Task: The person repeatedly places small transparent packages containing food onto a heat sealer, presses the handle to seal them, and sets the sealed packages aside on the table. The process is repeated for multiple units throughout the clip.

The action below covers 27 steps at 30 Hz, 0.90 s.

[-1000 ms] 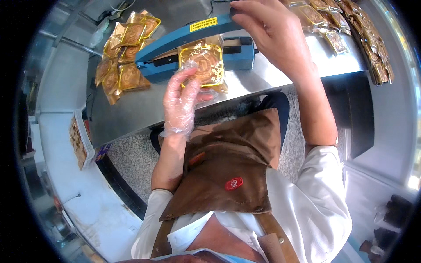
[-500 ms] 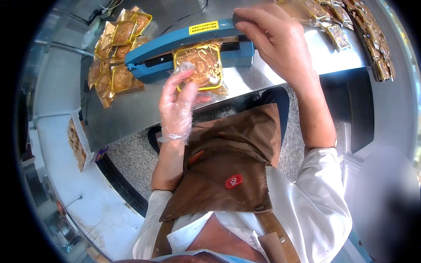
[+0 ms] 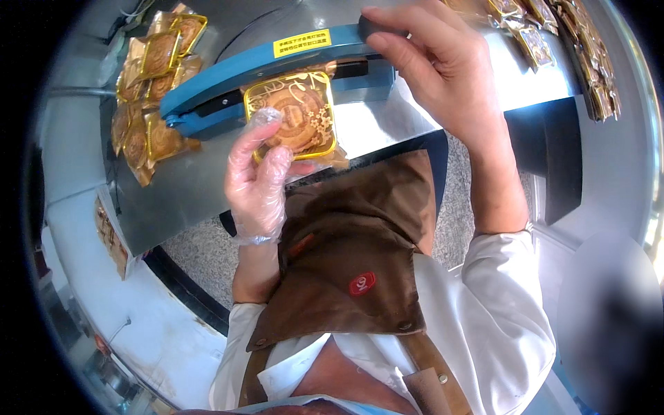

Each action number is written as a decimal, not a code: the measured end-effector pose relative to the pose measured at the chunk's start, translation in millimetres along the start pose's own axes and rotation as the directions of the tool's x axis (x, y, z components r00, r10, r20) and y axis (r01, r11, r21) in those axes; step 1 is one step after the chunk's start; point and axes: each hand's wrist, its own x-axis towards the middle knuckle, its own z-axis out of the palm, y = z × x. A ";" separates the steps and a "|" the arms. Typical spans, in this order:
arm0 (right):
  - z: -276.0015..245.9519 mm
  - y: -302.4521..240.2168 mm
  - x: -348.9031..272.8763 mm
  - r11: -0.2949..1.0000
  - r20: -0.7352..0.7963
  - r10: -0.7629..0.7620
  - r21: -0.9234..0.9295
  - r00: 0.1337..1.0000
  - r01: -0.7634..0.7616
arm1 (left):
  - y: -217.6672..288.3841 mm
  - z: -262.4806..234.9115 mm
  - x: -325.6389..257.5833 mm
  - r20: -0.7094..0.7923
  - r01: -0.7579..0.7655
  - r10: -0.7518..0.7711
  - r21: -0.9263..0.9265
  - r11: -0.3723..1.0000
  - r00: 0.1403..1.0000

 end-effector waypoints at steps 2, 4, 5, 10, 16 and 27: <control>1.3 2.6 -1.6 1.000 -0.001 0.020 0.018 1.000 -0.020 | -0.7 1.7 -0.8 -0.008 -0.008 0.008 -0.003 1.000 1.000; -0.8 5.4 -4.1 0.997 0.025 0.064 0.034 0.998 -0.065 | -1.1 1.3 -0.8 -0.005 0.006 -0.006 -0.009 1.000 1.000; -2.8 8.5 -6.4 0.994 0.049 0.098 0.045 0.994 -0.100 | -1.0 1.5 -0.9 -0.017 0.007 -0.007 0.001 1.000 1.000; 2.1 13.7 11.6 0.991 0.002 -0.118 0.059 0.993 0.118 | -3.0 -2.4 -0.6 -0.029 -0.031 0.032 0.045 0.999 0.999; -6.5 5.5 6.5 0.990 -0.007 -0.096 0.098 0.995 0.097 | -2.5 2.1 3.1 -0.083 -0.026 0.035 0.114 0.993 0.996; -1.4 18.3 2.6 0.990 -0.025 -0.122 0.063 0.992 0.124 | -0.3 -1.2 6.3 -0.129 0.055 -0.046 0.067 0.996 0.991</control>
